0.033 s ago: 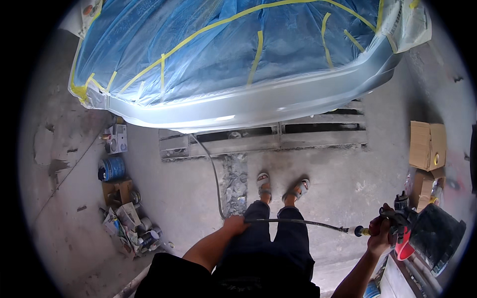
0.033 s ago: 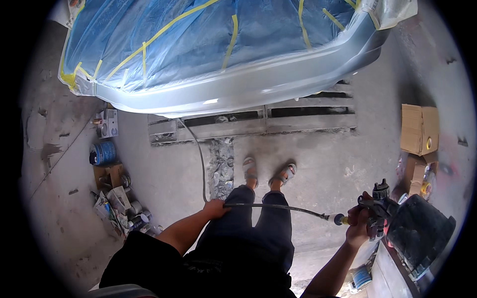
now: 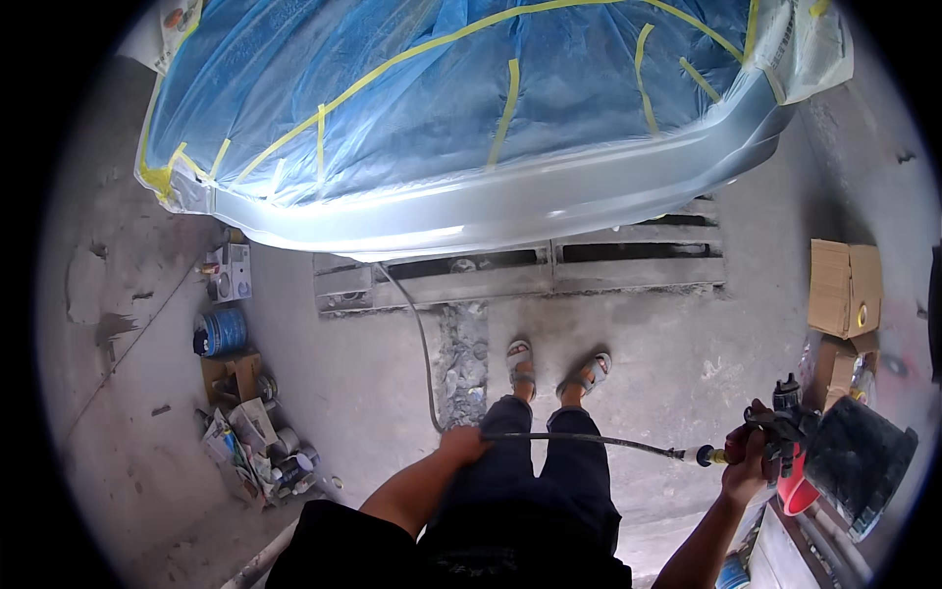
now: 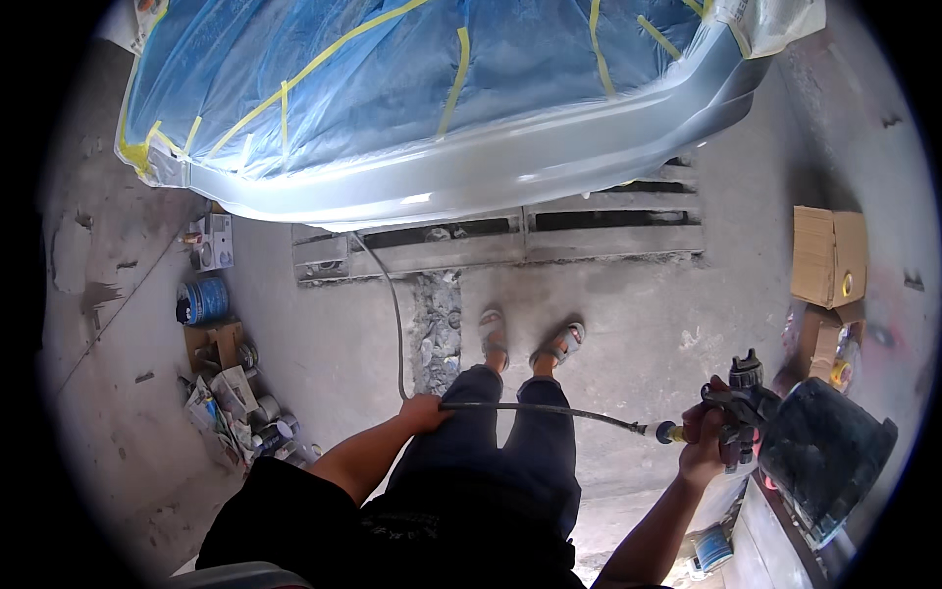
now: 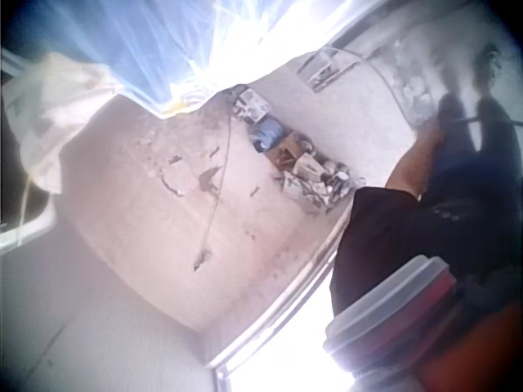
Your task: The person uses a spray gun to apply paint to the rear of a car that is masked with plastic and tape. They move around the vehicle to cover the bumper and trunk area, then briefly adjust the spray gun before continuing to spray the lower sections.
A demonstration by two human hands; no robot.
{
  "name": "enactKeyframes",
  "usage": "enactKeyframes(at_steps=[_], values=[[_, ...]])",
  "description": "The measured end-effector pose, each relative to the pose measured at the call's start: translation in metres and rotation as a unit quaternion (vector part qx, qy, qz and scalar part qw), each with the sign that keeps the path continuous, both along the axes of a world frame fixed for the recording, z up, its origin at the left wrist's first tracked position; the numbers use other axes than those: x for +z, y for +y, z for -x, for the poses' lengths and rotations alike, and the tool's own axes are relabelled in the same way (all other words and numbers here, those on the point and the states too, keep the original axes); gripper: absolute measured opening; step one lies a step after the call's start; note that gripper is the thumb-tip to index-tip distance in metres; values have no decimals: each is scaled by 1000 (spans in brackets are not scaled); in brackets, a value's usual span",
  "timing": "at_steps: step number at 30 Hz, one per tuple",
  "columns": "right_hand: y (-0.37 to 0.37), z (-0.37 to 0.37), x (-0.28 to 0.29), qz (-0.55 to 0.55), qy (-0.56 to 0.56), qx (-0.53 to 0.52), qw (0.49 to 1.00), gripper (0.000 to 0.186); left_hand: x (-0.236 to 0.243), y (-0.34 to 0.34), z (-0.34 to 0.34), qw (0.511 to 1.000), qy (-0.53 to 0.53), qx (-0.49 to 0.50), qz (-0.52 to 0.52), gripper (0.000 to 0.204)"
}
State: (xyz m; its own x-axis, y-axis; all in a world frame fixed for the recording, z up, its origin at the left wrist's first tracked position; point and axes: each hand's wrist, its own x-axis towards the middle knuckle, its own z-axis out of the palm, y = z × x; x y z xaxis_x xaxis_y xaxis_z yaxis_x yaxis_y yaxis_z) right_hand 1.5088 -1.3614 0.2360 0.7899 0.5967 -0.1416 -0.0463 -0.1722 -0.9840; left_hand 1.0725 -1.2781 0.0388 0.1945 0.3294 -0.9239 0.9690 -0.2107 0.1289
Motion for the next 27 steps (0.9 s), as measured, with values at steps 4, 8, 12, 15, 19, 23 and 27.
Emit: enactKeyframes(at_steps=[4,8,12,15,19,23,27], values=[[10,6,-15,46,39,17,998,39,-1,-16,9,998,36,-9,-45,43],[26,9,-17,98,76,36,992,38,-11,-32,25,996,73,-12,-55,36],[49,12,-22,144,118,38,982,35,-27,-48,50,994,95,-19,-46,32],[75,18,-18,131,133,66,980,26,-19,-53,64,993,98,-7,-60,34],[108,8,-6,140,122,56,981,21,-28,-41,56,995,74,3,-64,32],[134,-4,7,165,47,33,985,14,-23,-35,42,996,46,18,-78,28],[157,-19,17,120,-73,-17,990,18,-19,-24,27,994,-5,44,-101,22]])
